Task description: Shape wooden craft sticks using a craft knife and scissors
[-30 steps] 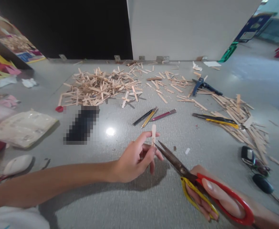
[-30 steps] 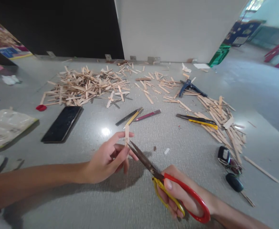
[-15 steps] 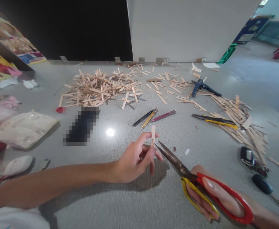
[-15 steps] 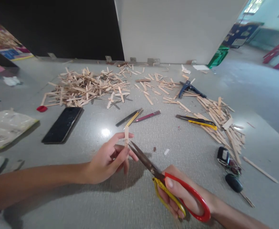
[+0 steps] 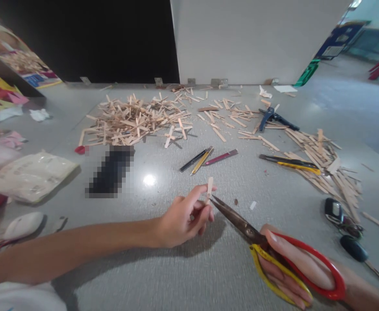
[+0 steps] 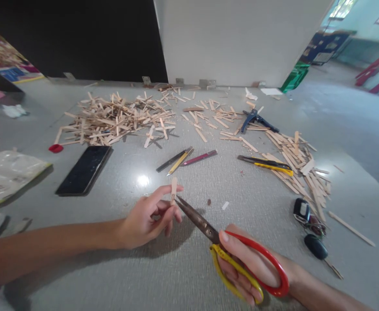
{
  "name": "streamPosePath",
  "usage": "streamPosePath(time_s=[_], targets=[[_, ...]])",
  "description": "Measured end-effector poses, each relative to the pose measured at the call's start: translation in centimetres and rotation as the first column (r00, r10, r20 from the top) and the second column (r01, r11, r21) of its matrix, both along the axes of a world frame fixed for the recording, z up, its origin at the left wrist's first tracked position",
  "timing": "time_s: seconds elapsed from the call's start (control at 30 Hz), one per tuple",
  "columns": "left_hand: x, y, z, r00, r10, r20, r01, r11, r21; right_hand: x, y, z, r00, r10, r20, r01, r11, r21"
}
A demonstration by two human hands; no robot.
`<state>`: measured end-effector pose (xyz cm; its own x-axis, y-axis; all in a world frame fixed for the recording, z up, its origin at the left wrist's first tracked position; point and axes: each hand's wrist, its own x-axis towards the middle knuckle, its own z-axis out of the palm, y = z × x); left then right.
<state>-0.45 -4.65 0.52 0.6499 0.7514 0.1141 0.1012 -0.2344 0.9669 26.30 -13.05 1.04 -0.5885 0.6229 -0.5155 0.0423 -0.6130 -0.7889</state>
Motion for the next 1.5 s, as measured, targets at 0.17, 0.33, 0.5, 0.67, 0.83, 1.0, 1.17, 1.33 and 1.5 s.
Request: streamPosePath(time_s=[0.17, 0.33, 0.5, 0.67, 0.83, 1.0, 1.17, 1.33, 1.5], targets=[[-0.1, 0.0, -0.1, 0.999, -0.027, -0.041, 0.027, 1.000, 0.007, -0.1, -0.2, 0.6, 0.997, -0.006, 0.071, 0.010, 0.999, -0.048], [0.1, -0.1, 0.0, 0.997, -0.074, -0.024, 0.071, 0.994, -0.086, 0.7, -0.4, 1.1, 0.969, 0.014, 0.246, -0.039, 0.994, 0.098], [0.7, -0.4, 0.0, 0.999, -0.004, 0.044, 0.015, 0.971, -0.238, 0.5, -0.3, 1.4, 0.968, 0.027, 0.248, -0.060, 0.990, 0.125], [1.1, -0.6, -0.5, 0.994, 0.029, 0.108, 0.002, 0.960, -0.280, -0.7, -0.6, 1.1, 0.976, 0.039, 0.216, -0.067, 0.990, 0.125], [1.2, -0.5, -0.5, 0.995, 0.033, 0.097, -0.006, 0.966, -0.259, -1.4, -1.0, 0.8, 0.966, -0.007, 0.257, -0.034, 0.988, 0.154], [1.2, -0.5, -0.6, 0.998, 0.012, 0.064, 0.003, 0.974, -0.227, -1.3, -1.3, 0.9, 0.941, -0.034, 0.336, -0.015, 0.990, 0.140], [1.2, -0.6, -0.9, 0.998, 0.011, 0.057, 0.003, 0.970, -0.243, -2.1, -1.2, 1.0, 0.908, -0.037, 0.418, 0.019, 0.999, 0.047], [1.2, -0.5, -1.0, 0.999, 0.008, 0.041, 0.002, 0.967, -0.255, -2.6, -0.9, 1.0, 0.892, 0.001, 0.452, -0.030, 0.998, 0.057], [1.1, -0.3, -1.0, 0.999, -0.005, 0.033, 0.013, 0.967, -0.255, -2.0, -0.8, 1.4, 0.918, -0.013, 0.397, -0.005, 0.999, 0.045]])
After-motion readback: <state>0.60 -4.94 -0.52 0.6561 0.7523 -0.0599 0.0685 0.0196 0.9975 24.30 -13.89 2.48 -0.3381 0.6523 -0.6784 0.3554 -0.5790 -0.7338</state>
